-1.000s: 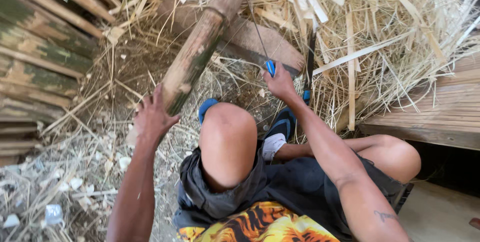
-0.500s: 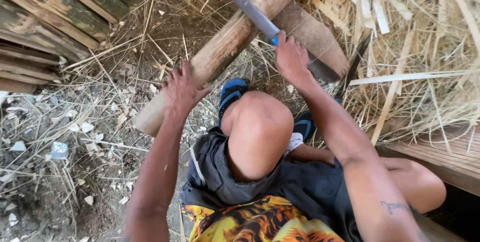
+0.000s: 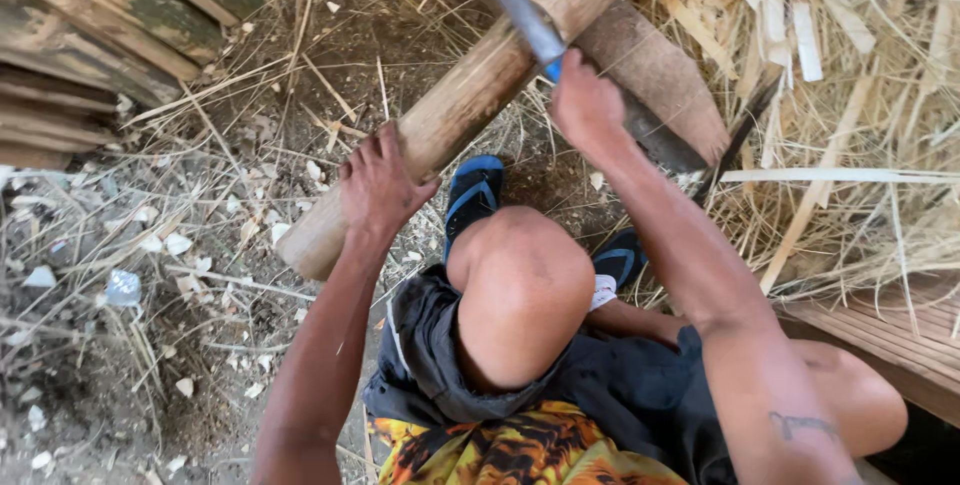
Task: The person sits on the ground and uses a machete to shave the outer layer off a long bamboo pole. They repeatedly strike the bamboo against a wooden block to remove strips of material.
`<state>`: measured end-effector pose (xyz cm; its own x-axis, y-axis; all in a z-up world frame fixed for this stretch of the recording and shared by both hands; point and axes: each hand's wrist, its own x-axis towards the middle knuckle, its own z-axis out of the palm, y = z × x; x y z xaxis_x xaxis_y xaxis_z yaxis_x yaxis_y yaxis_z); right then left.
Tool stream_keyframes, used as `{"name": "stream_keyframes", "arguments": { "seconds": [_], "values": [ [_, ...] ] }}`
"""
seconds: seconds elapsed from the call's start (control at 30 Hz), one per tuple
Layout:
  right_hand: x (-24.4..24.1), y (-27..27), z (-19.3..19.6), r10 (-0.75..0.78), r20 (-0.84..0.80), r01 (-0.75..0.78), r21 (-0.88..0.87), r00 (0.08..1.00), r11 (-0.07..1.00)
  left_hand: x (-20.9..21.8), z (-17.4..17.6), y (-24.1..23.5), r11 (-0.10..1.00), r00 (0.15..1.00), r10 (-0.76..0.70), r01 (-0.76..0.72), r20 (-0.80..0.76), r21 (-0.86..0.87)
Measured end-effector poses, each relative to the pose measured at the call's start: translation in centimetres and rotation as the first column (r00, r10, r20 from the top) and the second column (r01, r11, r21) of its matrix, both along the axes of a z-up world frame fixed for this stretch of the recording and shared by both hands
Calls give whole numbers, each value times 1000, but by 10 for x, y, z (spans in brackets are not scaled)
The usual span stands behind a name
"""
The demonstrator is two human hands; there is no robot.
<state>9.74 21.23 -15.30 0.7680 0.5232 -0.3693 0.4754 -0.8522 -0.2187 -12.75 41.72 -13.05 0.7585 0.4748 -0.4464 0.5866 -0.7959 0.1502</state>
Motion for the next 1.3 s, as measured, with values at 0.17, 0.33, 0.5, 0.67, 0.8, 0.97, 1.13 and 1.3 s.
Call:
{"name": "stream_keyframes", "arguments": {
  "seconds": [0.17,0.33,0.5,0.67,0.8,0.97,1.13,1.3],
  "values": [
    [-36,-4,-7,410,28,-402,-148,911,903,6,-6,1,1000,999,-20,20,35,-1],
    [38,-10,-10,55,90,-54,-13,994,998,14,-6,0,997,1000,26,-27,-13,-71],
    [-3,12,-6,93,42,-91,-46,995,995,42,-2,-4,998,1000,-13,13,1,-56],
    [-7,-1,-2,318,22,-315,-92,948,945,44,-5,-5,998,999,-11,14,49,-62],
    [67,-24,15,-288,-44,291,128,957,948,46,-2,-12,1000,999,-13,14,33,-26],
    [40,1,-3,-56,-46,56,-2,997,998,52,3,-1,997,999,-32,32,-10,-65],
    [-24,0,-21,431,122,-424,-77,894,902,48,-7,6,997,999,-46,45,-21,-55],
    [20,2,0,-197,-233,229,118,952,966,54,-12,8,997,999,-51,51,4,-53]
  ]
}}
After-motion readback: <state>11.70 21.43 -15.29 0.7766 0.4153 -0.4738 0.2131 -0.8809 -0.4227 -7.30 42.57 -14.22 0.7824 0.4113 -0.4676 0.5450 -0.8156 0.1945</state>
